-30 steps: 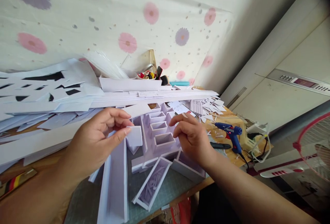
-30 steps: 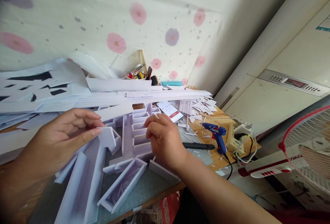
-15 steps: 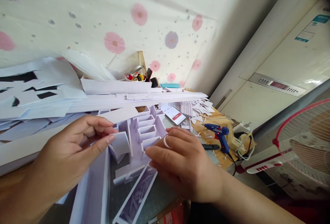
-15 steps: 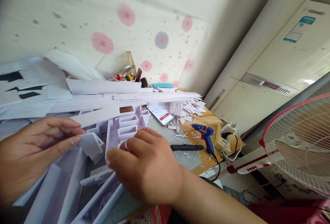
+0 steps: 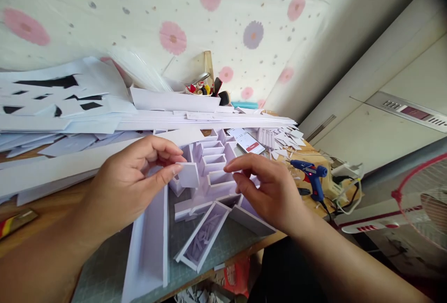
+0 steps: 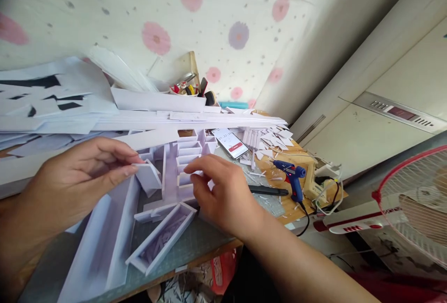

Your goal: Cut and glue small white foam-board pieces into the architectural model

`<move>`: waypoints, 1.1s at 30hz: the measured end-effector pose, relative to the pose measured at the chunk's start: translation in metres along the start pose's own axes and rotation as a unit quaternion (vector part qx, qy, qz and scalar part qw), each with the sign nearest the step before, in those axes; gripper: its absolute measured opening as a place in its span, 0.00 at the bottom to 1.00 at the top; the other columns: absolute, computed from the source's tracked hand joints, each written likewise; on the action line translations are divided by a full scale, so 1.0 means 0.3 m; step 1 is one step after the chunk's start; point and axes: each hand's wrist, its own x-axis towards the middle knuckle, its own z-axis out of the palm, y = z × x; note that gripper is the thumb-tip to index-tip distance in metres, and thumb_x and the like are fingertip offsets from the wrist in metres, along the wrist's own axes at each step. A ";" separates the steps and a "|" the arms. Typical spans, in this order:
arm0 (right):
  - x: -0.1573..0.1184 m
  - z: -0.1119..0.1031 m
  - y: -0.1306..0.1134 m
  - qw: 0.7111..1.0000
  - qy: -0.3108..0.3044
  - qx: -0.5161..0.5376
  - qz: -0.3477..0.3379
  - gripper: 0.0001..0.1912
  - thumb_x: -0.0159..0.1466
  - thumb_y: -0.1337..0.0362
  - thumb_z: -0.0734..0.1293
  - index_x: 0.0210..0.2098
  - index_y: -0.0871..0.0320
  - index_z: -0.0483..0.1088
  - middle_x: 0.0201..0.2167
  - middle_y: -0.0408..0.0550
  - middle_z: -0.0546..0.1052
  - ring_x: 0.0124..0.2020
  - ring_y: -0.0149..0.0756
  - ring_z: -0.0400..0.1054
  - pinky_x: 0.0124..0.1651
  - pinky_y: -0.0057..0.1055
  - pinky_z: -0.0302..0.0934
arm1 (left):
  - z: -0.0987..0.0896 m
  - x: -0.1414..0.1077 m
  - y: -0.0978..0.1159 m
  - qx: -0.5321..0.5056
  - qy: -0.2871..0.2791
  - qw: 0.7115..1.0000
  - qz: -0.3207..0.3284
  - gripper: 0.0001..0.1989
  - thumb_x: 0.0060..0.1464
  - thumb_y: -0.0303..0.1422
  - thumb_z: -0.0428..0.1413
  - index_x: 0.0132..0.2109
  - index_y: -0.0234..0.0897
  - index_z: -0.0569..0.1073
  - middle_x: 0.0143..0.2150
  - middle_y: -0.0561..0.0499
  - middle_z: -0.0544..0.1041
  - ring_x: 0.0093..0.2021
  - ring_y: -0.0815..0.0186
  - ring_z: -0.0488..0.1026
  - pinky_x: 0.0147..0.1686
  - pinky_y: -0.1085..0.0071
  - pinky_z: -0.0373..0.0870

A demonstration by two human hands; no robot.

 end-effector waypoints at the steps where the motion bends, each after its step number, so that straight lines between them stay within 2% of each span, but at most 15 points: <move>1: 0.002 0.004 -0.002 0.998 0.001 0.052 0.046 0.07 0.63 0.73 0.65 0.37 0.57 0.72 0.32 0.45 0.78 0.31 0.31 0.75 0.34 0.29 0.70 | -0.001 0.001 -0.002 0.002 0.003 1.000 0.000 0.02 0.57 0.31 0.60 0.38 0.42 0.73 0.35 0.58 0.77 0.35 0.72 0.75 0.39 0.77 0.73; 3: 0.005 0.006 -0.008 0.981 0.006 0.159 0.108 0.02 0.62 0.69 0.67 0.35 0.57 0.71 0.30 0.42 0.76 0.27 0.29 0.75 0.30 0.27 0.71 | -0.001 0.004 -0.004 0.002 0.009 1.000 0.003 0.03 0.56 0.32 0.60 0.38 0.43 0.74 0.35 0.58 0.77 0.34 0.72 0.75 0.38 0.77 0.73; 4: 0.005 0.005 -0.013 0.972 0.010 0.204 0.115 0.02 0.62 0.68 0.68 0.35 0.57 0.71 0.29 0.41 0.76 0.26 0.29 0.75 0.29 0.26 0.71 | 0.000 0.005 -0.004 -0.001 0.011 1.000 0.004 0.03 0.55 0.31 0.61 0.37 0.43 0.74 0.34 0.58 0.78 0.34 0.72 0.75 0.37 0.77 0.73; 7: 0.004 -0.004 -0.031 0.958 0.022 0.270 0.100 0.02 0.63 0.68 0.69 0.36 0.57 0.72 0.26 0.40 0.75 0.25 0.27 0.73 0.29 0.25 0.71 | 0.003 0.005 -0.005 -0.005 0.012 1.000 0.000 0.05 0.54 0.32 0.62 0.37 0.44 0.74 0.34 0.59 0.78 0.34 0.72 0.75 0.37 0.78 0.73; 9: 0.002 -0.012 -0.039 0.956 0.013 0.277 0.092 0.02 0.64 0.68 0.69 0.38 0.57 0.73 0.30 0.42 0.77 0.28 0.28 0.74 0.32 0.26 0.72 | 0.003 0.001 -0.005 0.005 0.011 1.000 -0.004 0.05 0.54 0.32 0.62 0.37 0.45 0.74 0.34 0.59 0.78 0.34 0.71 0.76 0.38 0.77 0.74; 12: -0.003 -0.028 -0.033 0.942 -0.030 0.313 0.119 0.06 0.65 0.65 0.69 0.43 0.55 0.73 0.38 0.44 0.77 0.24 0.26 0.73 0.30 0.27 0.72 | 0.002 -0.002 -0.001 0.020 0.008 1.000 0.008 0.05 0.54 0.33 0.62 0.38 0.46 0.74 0.35 0.59 0.79 0.35 0.70 0.76 0.39 0.77 0.74; 16: -0.009 -0.052 -0.002 0.882 -0.127 0.419 0.175 0.14 0.68 0.60 0.66 0.53 0.50 0.67 0.49 0.47 0.75 0.16 0.18 0.66 0.23 0.23 0.69 | 0.003 -0.001 0.007 0.022 0.016 1.000 0.013 0.03 0.54 0.32 0.61 0.36 0.45 0.74 0.34 0.57 0.79 0.34 0.69 0.76 0.38 0.75 0.74; 19: -0.011 -0.059 0.007 0.854 -0.158 0.463 0.180 0.15 0.69 0.58 0.63 0.55 0.49 0.64 0.53 0.49 0.74 0.15 0.16 0.64 0.23 0.21 0.69 | 0.006 -0.002 0.005 0.025 0.023 0.999 0.015 0.03 0.54 0.33 0.61 0.36 0.45 0.74 0.33 0.57 0.78 0.33 0.69 0.76 0.36 0.76 0.74; 21: -0.012 -0.055 0.005 0.841 -0.156 0.488 0.173 0.15 0.69 0.56 0.63 0.55 0.48 0.64 0.50 0.46 0.75 0.14 0.15 0.60 0.21 0.20 0.68 | 0.006 -0.003 -0.003 0.036 0.024 0.999 0.017 0.03 0.55 0.34 0.61 0.37 0.45 0.74 0.34 0.58 0.78 0.33 0.70 0.75 0.37 0.76 0.74; 25: -0.015 -0.036 0.003 0.815 -0.121 0.547 0.148 0.13 0.66 0.54 0.66 0.48 0.50 0.66 0.33 0.36 0.69 0.10 0.14 0.45 0.14 0.17 0.59 | 0.008 -0.003 -0.017 0.048 0.035 0.998 -0.001 0.04 0.54 0.35 0.62 0.37 0.44 0.75 0.34 0.58 0.78 0.32 0.69 0.75 0.39 0.75 0.75; 26: -0.016 -0.032 0.005 0.818 -0.110 0.548 0.138 0.12 0.66 0.54 0.66 0.46 0.51 0.67 0.30 0.34 0.67 0.11 0.15 0.45 0.16 0.18 0.60 | 0.009 -0.002 -0.018 0.042 0.036 0.998 -0.007 0.04 0.53 0.35 0.62 0.37 0.44 0.75 0.34 0.58 0.78 0.32 0.69 0.75 0.39 0.75 0.75; 28: -0.018 -0.029 0.009 0.844 -0.087 0.516 0.115 0.09 0.66 0.56 0.67 0.43 0.52 0.69 0.26 0.34 0.65 0.13 0.18 0.53 0.24 0.24 0.68 | 0.011 -0.003 -0.014 0.026 0.042 0.999 -0.014 0.04 0.53 0.35 0.63 0.36 0.45 0.75 0.34 0.58 0.77 0.33 0.70 0.74 0.38 0.77 0.74; 30: -0.015 -0.031 0.011 0.891 -0.058 0.442 0.093 0.07 0.66 0.59 0.68 0.41 0.54 0.71 0.26 0.37 0.68 0.22 0.25 0.64 0.35 0.30 0.70 | 0.011 -0.004 -0.009 0.019 0.041 0.999 -0.016 0.05 0.53 0.35 0.63 0.36 0.45 0.75 0.35 0.59 0.77 0.34 0.71 0.75 0.38 0.79 0.73; 33: 0.011 -0.042 0.000 0.961 -0.059 0.267 0.038 0.04 0.66 0.66 0.68 0.41 0.56 0.73 0.32 0.43 0.75 0.34 0.31 0.71 0.41 0.31 0.69 | 0.007 -0.004 -0.004 0.032 0.023 0.999 0.011 0.04 0.54 0.34 0.63 0.37 0.45 0.75 0.35 0.59 0.78 0.34 0.72 0.76 0.37 0.80 0.73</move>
